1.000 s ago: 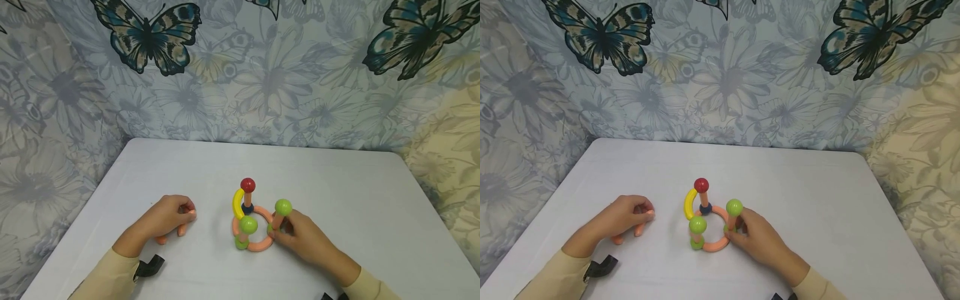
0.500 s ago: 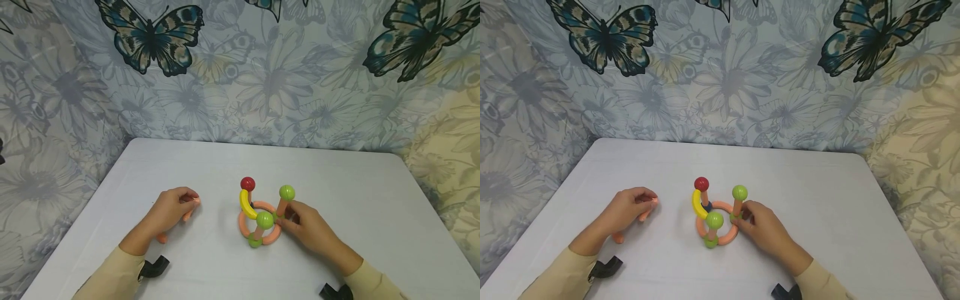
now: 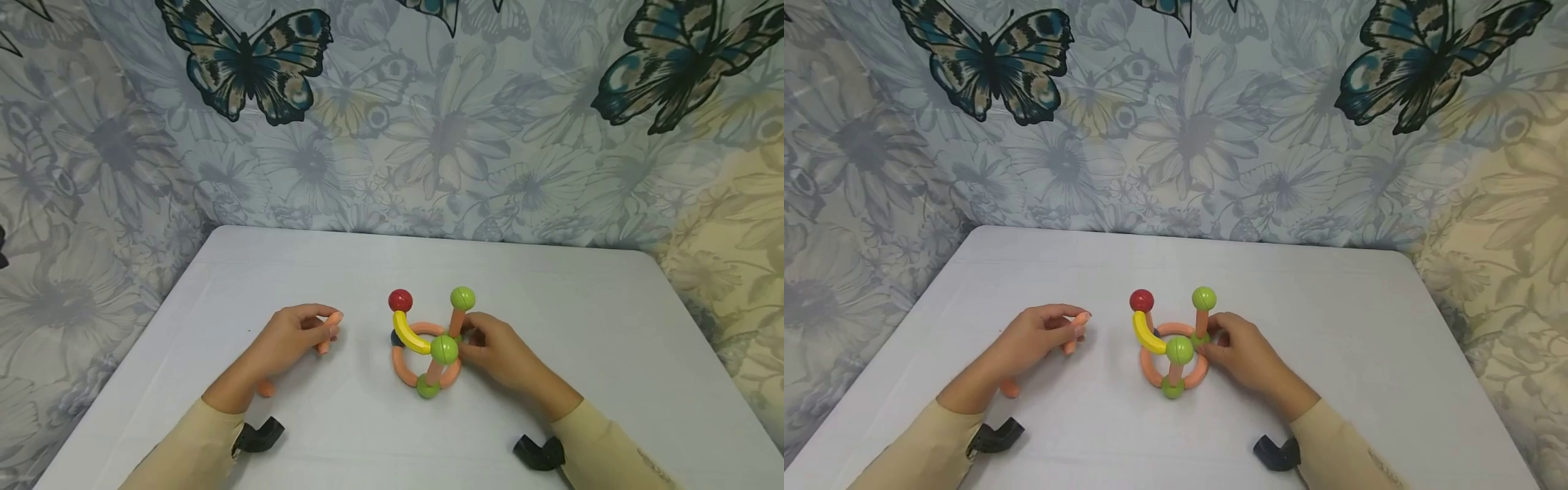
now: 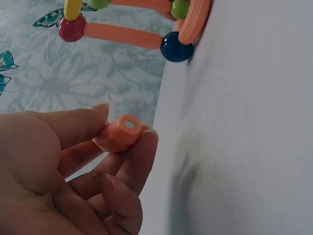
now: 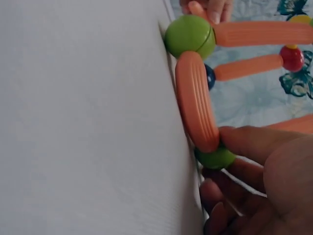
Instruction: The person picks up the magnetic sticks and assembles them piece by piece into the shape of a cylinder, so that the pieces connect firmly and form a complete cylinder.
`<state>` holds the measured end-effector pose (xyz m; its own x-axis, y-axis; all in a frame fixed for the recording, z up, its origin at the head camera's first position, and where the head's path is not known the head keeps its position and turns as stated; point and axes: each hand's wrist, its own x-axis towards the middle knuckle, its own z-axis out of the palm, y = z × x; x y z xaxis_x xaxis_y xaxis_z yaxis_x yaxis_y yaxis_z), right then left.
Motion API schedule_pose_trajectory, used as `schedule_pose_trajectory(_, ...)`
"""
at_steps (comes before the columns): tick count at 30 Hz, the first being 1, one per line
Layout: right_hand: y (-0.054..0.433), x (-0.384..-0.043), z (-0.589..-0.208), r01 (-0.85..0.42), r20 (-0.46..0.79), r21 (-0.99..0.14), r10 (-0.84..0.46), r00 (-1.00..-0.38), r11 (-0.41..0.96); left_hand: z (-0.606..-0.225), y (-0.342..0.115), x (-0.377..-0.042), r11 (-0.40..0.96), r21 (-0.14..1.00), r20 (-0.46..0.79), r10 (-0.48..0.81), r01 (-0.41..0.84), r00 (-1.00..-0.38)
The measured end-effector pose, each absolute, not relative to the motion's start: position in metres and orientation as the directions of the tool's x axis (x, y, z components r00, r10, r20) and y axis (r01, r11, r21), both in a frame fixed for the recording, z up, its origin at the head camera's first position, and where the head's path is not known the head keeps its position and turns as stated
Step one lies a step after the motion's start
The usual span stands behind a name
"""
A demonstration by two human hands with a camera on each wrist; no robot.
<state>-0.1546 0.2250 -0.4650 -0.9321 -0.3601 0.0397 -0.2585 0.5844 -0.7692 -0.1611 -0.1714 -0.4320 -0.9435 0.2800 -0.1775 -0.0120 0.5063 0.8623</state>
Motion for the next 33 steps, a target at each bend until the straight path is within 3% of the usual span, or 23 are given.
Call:
schedule_pose_trajectory(8,0.228,-0.172,-0.465,-0.268,0.003,-0.804,-0.447,-0.895,0.531,-0.426,-0.153,-0.167,0.460,0.888,-0.169,0.286,-0.020,-0.943)
schedule_pose_trajectory(15,0.220,-0.183,-0.467,-0.286,0.000,-0.831,-0.515,-0.857,0.477,-0.422,-0.143,-0.172,0.295,0.950,-0.190,0.296,-0.099,-0.936)
schedule_pose_trajectory(20,0.216,-0.187,-0.468,-0.303,0.001,-0.844,-0.562,-0.827,0.443,-0.423,-0.139,-0.176,0.249,0.961,-0.191,0.274,-0.122,-0.942)
schedule_pose_trajectory(27,0.214,-0.189,-0.467,-0.294,-0.020,-0.838,-0.563,-0.826,0.461,-0.424,-0.132,-0.181,0.138,0.982,-0.169,0.315,-0.131,-0.934)
schedule_pose_trajectory(33,0.213,-0.191,-0.470,-0.313,0.006,-0.838,-0.568,-0.823,0.446,-0.425,-0.127,-0.181,0.136,0.980,-0.185,0.319,-0.148,-0.930)
